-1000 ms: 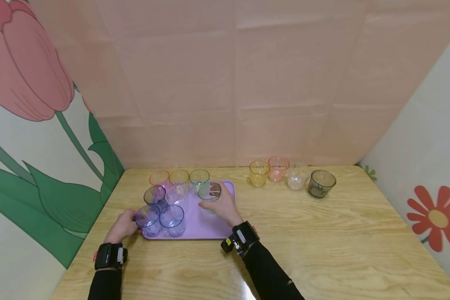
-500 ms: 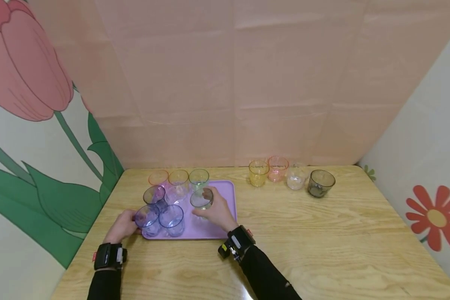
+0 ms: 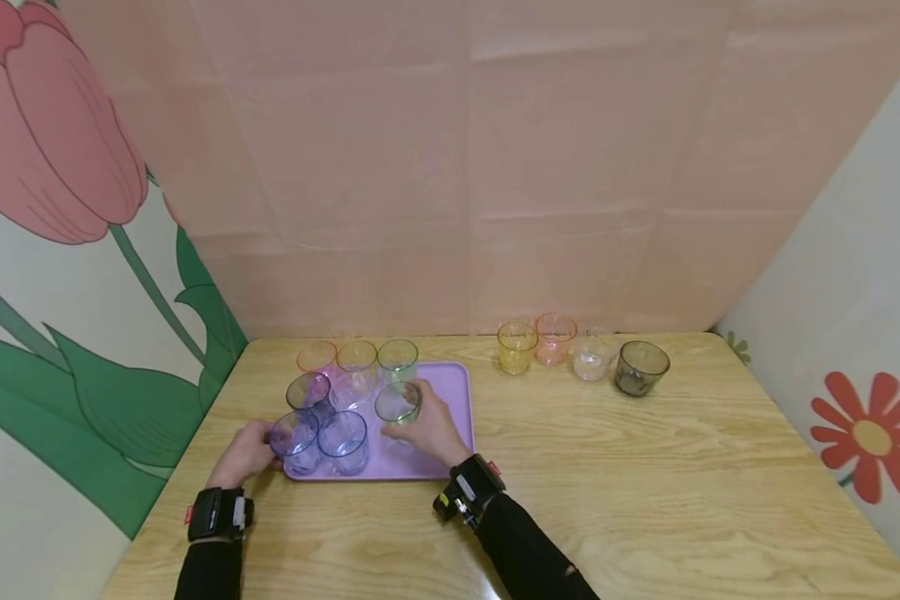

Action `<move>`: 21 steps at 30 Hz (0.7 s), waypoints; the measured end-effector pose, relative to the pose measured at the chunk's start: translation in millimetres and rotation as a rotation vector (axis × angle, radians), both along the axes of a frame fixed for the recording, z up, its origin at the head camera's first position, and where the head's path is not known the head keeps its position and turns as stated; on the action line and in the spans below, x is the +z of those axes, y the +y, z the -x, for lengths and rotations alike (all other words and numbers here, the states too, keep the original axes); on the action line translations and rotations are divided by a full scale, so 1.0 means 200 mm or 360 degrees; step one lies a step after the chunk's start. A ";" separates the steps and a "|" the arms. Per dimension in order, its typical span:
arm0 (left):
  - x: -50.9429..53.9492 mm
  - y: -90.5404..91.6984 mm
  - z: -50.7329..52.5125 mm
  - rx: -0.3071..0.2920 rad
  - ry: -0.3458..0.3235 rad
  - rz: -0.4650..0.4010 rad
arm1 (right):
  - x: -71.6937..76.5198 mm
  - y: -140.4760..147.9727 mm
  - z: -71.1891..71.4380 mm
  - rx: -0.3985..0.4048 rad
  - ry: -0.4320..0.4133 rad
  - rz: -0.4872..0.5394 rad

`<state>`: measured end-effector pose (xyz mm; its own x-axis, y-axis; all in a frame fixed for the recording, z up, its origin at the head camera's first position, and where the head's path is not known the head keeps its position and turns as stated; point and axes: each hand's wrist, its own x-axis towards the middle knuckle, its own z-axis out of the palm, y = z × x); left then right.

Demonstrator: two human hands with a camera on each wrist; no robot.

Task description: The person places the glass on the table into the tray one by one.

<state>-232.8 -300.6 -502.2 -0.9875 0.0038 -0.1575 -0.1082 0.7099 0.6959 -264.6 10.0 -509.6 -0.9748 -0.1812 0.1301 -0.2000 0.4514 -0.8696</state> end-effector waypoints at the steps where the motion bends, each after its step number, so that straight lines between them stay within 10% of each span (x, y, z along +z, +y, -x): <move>1: 0.00 0.00 0.00 -0.0005 0.0008 -0.0005 | 0.00 0.00 0.00 0.0007 0.0004 -0.0004; 21: 0.00 0.01 -0.01 0.0017 -0.0010 -0.0041 | 0.01 -0.03 0.03 -0.0066 -0.0074 -0.0073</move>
